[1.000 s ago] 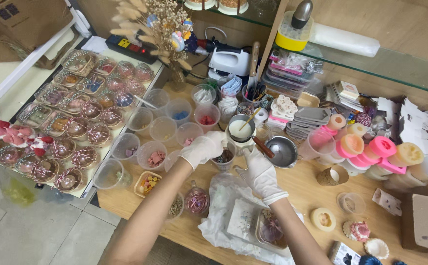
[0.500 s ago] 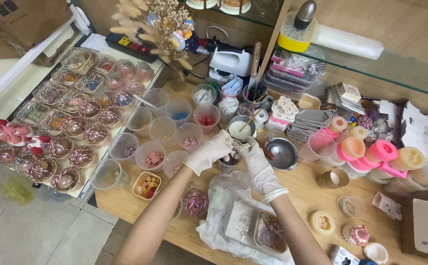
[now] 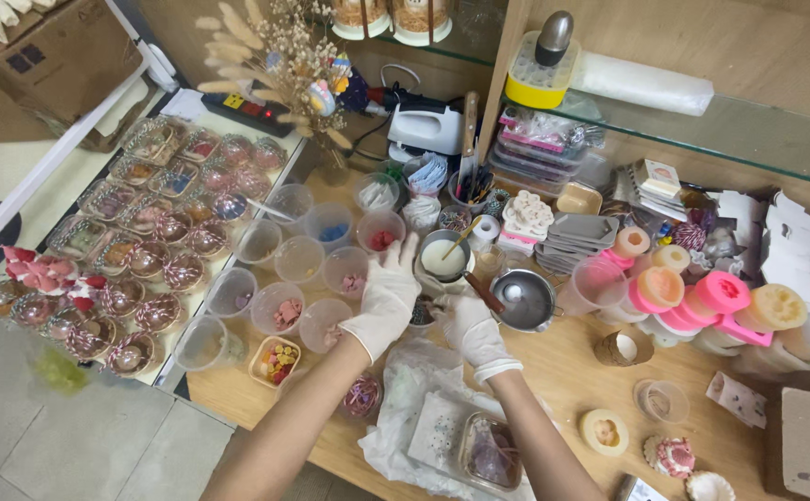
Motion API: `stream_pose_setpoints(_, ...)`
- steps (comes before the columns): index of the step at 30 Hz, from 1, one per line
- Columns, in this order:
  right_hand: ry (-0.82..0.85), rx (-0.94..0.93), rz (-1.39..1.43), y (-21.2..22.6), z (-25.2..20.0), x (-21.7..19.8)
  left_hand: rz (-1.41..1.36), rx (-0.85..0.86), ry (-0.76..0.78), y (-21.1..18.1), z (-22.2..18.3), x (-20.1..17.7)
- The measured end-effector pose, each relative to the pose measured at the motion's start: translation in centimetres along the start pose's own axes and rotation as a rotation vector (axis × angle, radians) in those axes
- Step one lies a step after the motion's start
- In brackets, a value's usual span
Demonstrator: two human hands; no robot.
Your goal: The person, wearing gloves, wraps a small metal chain around a transparent container containing a decorative flower and then places the assembly into a small white box on the crowded workshop table.
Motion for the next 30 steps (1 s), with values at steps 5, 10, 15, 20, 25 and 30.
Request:
stream_pose_setpoints(5,0.024,-0.081,0.118,0.8,0.5,1.8,0.172,0.091,0.347,-1.6,0.2,3.8)
stream_pose_setpoints(10,-0.026,0.011,0.126,1.0,-0.3,1.9,0.2,0.124,0.292,-2.0,1.7,7.7)
stream_pose_setpoints(15,-0.096,0.031,0.15,1.0,0.1,2.0,0.306,0.257,0.195,-1.7,2.8,11.3)
stream_pose_setpoints(20,-0.035,0.047,0.147,1.0,-0.5,1.4,0.278,0.273,0.197,-1.8,2.3,13.8)
stream_pose_setpoints(25,-0.113,0.014,0.159,1.3,-0.5,1.4,0.373,0.312,0.218,-2.7,2.6,11.2)
stream_pose_setpoints(30,-0.137,0.091,0.072,-0.7,0.4,2.5,0.394,0.258,0.213,-4.3,3.2,9.2)
Point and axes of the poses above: each hand's wrist, its own z-axis towards the middle knuckle, its own x-axis out of the palm, y = z × x, the point moved 6 cm from there along z, towards the middle knuckle, and after that the axes turned 1 degree about -z, right-handed, at the moved point
